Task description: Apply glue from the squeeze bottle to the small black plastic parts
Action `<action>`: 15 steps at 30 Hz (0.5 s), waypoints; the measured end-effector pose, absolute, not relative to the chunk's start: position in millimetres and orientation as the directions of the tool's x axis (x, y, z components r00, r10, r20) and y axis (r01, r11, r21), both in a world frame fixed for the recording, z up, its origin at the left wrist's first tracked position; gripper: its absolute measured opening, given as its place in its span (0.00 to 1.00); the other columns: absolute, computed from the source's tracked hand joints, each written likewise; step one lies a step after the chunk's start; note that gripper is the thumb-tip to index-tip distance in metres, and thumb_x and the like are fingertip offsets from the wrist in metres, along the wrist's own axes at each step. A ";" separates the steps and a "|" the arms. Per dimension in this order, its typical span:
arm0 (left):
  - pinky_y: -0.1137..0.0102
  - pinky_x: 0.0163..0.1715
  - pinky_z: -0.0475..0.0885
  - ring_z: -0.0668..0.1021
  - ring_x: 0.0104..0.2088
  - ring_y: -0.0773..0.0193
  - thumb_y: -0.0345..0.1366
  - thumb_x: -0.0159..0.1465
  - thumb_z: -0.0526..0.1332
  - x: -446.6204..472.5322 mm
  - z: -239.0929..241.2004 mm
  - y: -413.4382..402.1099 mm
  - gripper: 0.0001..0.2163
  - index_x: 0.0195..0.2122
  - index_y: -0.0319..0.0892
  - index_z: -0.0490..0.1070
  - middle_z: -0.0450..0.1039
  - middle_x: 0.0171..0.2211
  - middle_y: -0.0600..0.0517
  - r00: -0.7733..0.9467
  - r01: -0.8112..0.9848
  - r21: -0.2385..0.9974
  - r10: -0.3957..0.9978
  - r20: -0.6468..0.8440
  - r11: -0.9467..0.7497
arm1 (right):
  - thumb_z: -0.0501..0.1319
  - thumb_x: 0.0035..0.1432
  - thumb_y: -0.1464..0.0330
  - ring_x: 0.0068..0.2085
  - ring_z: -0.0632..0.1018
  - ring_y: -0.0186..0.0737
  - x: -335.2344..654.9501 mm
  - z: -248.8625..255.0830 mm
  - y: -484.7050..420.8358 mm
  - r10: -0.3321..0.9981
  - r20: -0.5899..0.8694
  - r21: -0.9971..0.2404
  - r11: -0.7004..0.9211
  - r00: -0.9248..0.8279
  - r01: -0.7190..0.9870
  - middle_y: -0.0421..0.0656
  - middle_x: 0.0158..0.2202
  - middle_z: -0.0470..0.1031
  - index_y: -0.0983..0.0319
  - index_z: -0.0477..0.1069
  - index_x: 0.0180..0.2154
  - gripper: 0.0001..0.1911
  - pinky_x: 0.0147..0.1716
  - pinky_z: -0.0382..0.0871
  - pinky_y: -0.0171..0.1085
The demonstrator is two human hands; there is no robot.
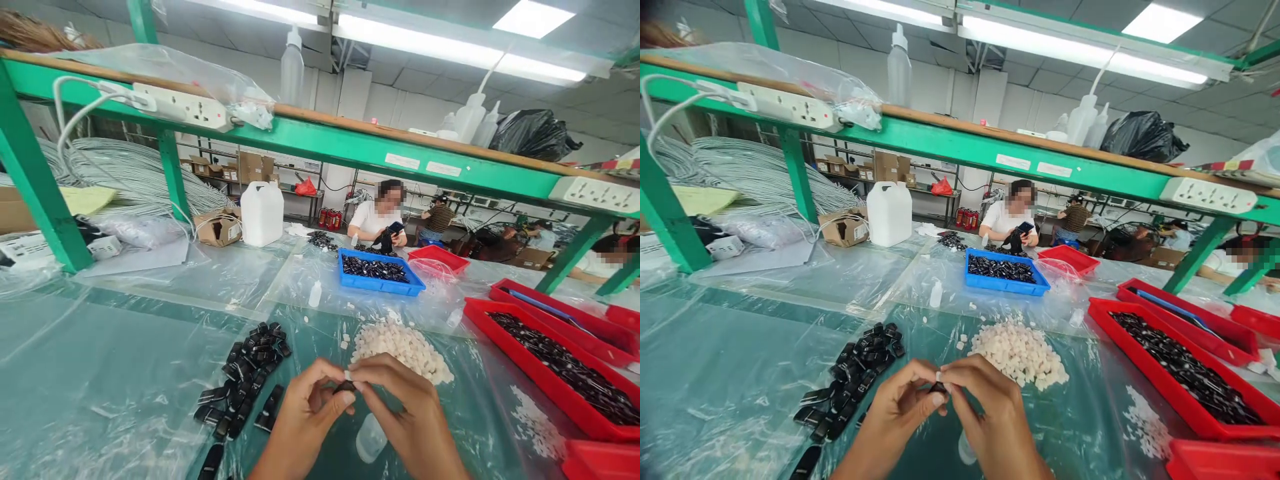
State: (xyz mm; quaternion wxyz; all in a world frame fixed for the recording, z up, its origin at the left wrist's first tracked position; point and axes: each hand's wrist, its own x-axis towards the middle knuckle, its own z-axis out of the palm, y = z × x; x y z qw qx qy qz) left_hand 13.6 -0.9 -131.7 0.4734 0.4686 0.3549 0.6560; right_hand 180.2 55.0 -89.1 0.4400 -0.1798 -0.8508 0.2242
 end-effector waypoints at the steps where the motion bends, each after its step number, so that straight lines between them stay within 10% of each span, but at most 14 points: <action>1: 0.70 0.35 0.77 0.78 0.32 0.63 0.43 0.67 0.71 14.1 -131.7 -1.7 0.08 0.35 0.45 0.79 0.75 0.34 0.55 -0.101 -0.306 0.902 0.953 0.286 -0.304 | 0.62 0.69 0.75 0.43 0.85 0.37 180.0 -89.7 54.2 0.486 0.683 -0.513 0.851 -0.546 0.116 0.43 0.43 0.82 0.53 0.79 0.49 0.13 0.40 0.77 0.30; 15: 0.77 0.23 0.72 0.69 0.24 0.71 0.48 0.73 0.62 18.5 -133.2 -8.8 0.14 0.38 0.45 0.65 0.64 0.28 0.60 0.029 -0.391 0.866 0.936 0.350 -0.312 | 0.62 0.66 0.81 0.40 0.85 0.37 190.1 -77.4 55.9 0.240 0.734 -0.230 0.968 -0.636 0.099 0.45 0.41 0.82 0.58 0.76 0.49 0.16 0.38 0.80 0.29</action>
